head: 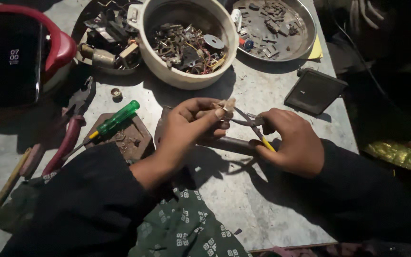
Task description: The person disassembles and repairs small electronic components on a cluttered workbench. They use pliers to strip wires and a hammer to shape metal parts, placing finished pieces into a container.
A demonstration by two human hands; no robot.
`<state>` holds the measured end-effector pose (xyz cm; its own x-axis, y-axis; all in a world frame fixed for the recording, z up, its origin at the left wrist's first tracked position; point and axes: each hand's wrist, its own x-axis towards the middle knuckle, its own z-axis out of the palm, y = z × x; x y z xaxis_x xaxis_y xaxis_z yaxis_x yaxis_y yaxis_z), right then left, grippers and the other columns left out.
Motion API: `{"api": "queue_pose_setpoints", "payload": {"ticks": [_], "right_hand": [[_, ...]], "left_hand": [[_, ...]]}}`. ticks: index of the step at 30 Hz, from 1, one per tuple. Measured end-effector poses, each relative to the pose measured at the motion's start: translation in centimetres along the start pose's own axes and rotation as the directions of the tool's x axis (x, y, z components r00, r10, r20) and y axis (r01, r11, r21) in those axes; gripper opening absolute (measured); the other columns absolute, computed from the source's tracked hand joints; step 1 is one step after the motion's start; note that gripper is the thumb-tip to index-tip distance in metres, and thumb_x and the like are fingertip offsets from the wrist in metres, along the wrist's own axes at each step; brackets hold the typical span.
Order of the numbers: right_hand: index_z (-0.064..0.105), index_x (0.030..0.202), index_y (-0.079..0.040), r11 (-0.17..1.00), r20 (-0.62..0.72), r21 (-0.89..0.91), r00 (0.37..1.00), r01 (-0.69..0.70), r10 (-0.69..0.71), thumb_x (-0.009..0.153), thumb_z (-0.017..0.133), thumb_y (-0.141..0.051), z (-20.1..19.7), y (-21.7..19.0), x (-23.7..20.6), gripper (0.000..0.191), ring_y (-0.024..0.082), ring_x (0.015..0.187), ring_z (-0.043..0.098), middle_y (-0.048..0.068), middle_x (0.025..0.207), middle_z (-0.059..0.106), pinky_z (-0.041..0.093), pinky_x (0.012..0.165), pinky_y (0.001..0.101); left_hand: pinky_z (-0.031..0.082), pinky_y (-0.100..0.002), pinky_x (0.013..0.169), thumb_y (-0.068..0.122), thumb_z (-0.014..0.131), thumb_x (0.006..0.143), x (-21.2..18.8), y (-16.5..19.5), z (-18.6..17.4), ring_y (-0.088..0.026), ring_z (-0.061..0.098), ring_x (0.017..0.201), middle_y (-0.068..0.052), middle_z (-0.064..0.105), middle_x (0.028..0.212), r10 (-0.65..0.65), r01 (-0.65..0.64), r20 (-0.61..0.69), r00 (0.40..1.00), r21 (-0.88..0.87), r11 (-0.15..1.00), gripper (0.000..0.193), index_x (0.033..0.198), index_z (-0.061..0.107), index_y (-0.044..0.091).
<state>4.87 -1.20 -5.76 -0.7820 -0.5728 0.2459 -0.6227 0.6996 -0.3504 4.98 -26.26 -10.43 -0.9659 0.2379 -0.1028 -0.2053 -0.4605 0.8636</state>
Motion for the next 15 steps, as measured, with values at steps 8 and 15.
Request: {"api": "queue_pose_setpoints", "payload": {"ticks": [8,15], "right_hand": [[0.068,0.111,-0.001,0.998,0.045,0.043,0.998,-0.053,0.051,0.073,0.083,-0.020,0.9,-0.1,0.3,0.046,0.026,0.075,0.071,0.013,0.088,0.071,0.056,0.065,0.0361],[0.069,0.111,0.000,0.977,0.129,0.156,0.984,-0.145,0.125,0.075,0.082,-0.016,1.1,0.6,0.3,0.041,0.021,0.068,0.071,0.012,0.084,0.072,0.055,0.061,0.0335]], "left_hand": [[0.063,-0.026,0.076,0.012,0.070,0.096,0.4,-0.8,-1.3,-0.014,0.073,0.086,-0.012,0.075,0.099,0.043,-0.044,0.069,0.997,0.015,0.999,0.029,0.119,0.065,-0.006],[0.066,-0.028,0.077,0.011,0.069,0.095,0.5,-0.5,-0.9,-0.013,0.074,0.091,-0.008,0.074,0.101,0.057,-0.062,0.073,0.996,0.065,0.996,0.025,0.115,0.065,-0.005]]}}
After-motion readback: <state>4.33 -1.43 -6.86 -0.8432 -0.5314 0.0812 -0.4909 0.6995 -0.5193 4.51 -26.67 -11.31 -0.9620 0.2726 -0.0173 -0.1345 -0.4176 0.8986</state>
